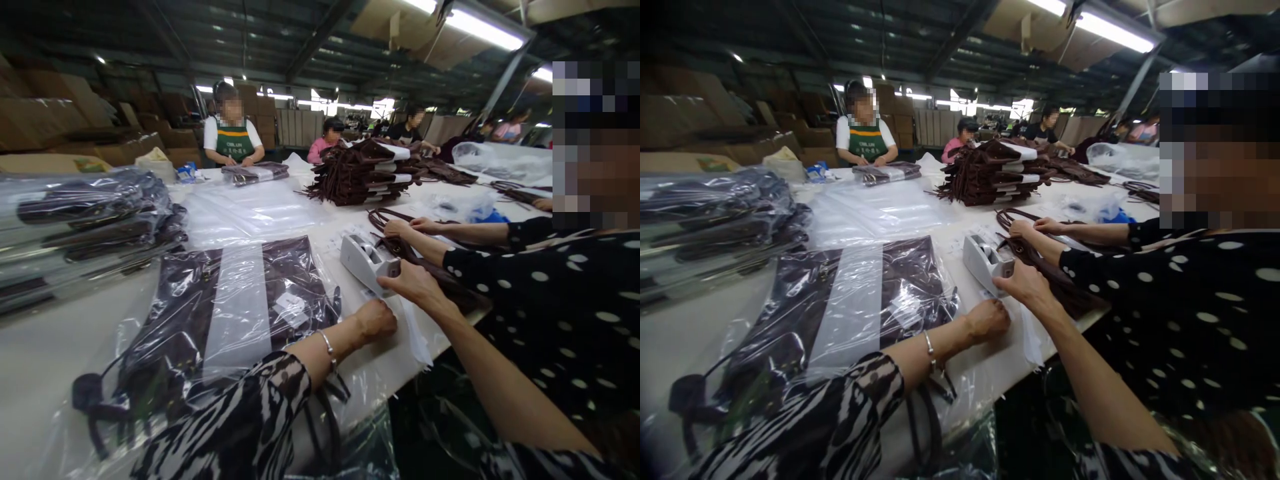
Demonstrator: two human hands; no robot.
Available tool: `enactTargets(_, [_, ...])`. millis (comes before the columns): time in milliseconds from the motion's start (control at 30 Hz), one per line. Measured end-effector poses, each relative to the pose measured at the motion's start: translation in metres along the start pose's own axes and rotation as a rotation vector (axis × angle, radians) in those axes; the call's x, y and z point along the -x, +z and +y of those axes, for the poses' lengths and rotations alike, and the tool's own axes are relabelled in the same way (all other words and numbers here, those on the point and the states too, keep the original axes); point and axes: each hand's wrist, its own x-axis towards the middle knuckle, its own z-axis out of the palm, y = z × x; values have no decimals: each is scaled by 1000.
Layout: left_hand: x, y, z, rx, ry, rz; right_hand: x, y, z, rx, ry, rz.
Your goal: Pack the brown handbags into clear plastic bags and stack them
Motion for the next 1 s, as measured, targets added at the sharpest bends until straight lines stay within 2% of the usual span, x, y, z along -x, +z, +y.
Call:
enactTargets(233, [6,1,-6,-3,-14,9,6,11,3,-50,5,-7])
enactTargets(733, [-1,5,-24,-4,-95,17,-11,-9,-7,25,-81,-22])
enactTargets(1000, [-18,6,-24,-71,-108,-64,-17,-6,-3,-35,-64,-18])
